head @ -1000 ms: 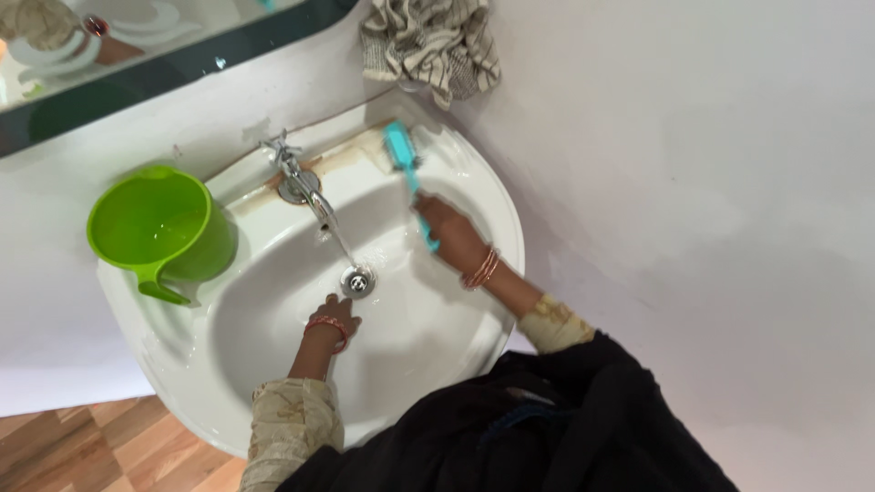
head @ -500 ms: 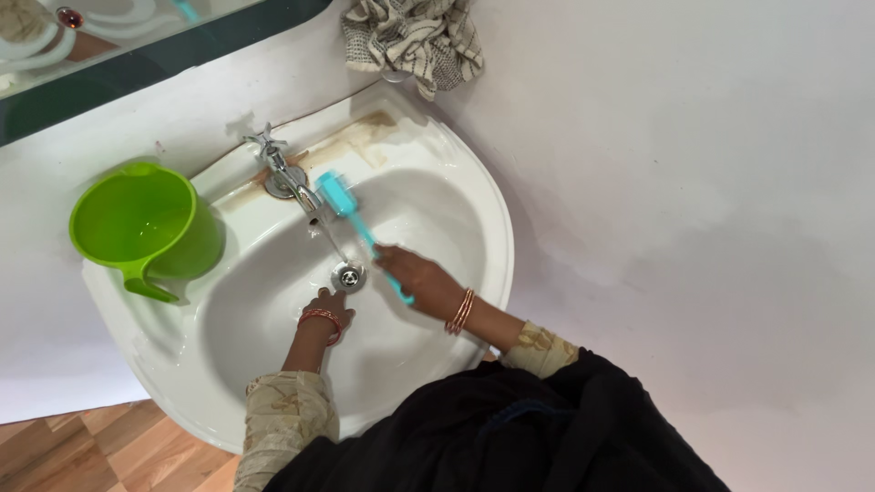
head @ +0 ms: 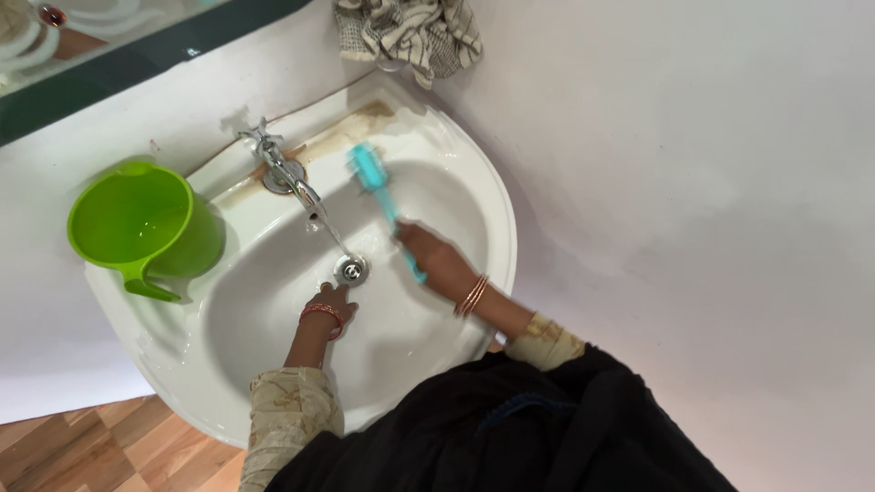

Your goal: The person scrubs the inside of a white bathroom sink using a blue scrub brush. They turn on the tap to rinse the sink and the brush, then continue scrubbing the basin and the area around the faucet.

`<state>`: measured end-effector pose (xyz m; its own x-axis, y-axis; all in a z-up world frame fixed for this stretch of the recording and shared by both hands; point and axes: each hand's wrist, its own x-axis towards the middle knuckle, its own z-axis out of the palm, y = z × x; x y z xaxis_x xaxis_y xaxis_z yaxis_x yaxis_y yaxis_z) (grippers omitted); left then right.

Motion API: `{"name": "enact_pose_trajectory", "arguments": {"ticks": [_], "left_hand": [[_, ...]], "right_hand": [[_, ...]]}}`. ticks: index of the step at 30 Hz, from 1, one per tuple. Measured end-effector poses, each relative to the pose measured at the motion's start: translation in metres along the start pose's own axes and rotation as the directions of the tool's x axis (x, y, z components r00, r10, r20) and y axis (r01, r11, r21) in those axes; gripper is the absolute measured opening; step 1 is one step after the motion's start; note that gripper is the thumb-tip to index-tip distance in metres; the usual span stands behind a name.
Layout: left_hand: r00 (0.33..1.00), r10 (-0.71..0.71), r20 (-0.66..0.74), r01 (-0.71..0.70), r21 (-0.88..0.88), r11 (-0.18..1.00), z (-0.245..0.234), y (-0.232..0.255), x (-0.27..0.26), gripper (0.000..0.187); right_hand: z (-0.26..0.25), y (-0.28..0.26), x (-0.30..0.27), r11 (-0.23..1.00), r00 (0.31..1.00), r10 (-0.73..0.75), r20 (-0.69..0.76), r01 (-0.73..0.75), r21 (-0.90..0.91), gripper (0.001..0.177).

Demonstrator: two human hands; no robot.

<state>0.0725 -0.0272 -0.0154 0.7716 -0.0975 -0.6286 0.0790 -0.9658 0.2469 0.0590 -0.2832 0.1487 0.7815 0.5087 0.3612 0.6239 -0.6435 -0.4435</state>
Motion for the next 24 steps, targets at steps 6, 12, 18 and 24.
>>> {"name": "enact_pose_trajectory", "arguments": {"ticks": [6,12,18,24], "left_hand": [[1.0,-0.001,0.004,0.001,0.008,1.0,-0.007,0.006,-0.005,0.052],[1.0,0.005,0.005,-0.005,0.017,1.0,-0.003,0.001,-0.002,0.057],[1.0,0.009,0.001,-0.009,0.011,1.0,-0.005,0.002,-0.002,0.056],[1.0,0.019,0.003,-0.019,-0.012,1.0,-0.002,-0.003,0.003,0.058]], "right_hand": [[-0.002,-0.009,-0.003,0.998,1.0,0.023,0.01,-0.024,0.051,0.063],[0.001,0.005,-0.003,0.997,0.997,-0.075,-0.007,0.075,0.021,0.07],[-0.015,-0.004,-0.031,0.937,0.959,0.285,-0.009,-0.276,0.212,0.06],[0.037,0.007,-0.016,0.294,0.75,0.615,0.243,-0.504,0.812,0.038]]}}
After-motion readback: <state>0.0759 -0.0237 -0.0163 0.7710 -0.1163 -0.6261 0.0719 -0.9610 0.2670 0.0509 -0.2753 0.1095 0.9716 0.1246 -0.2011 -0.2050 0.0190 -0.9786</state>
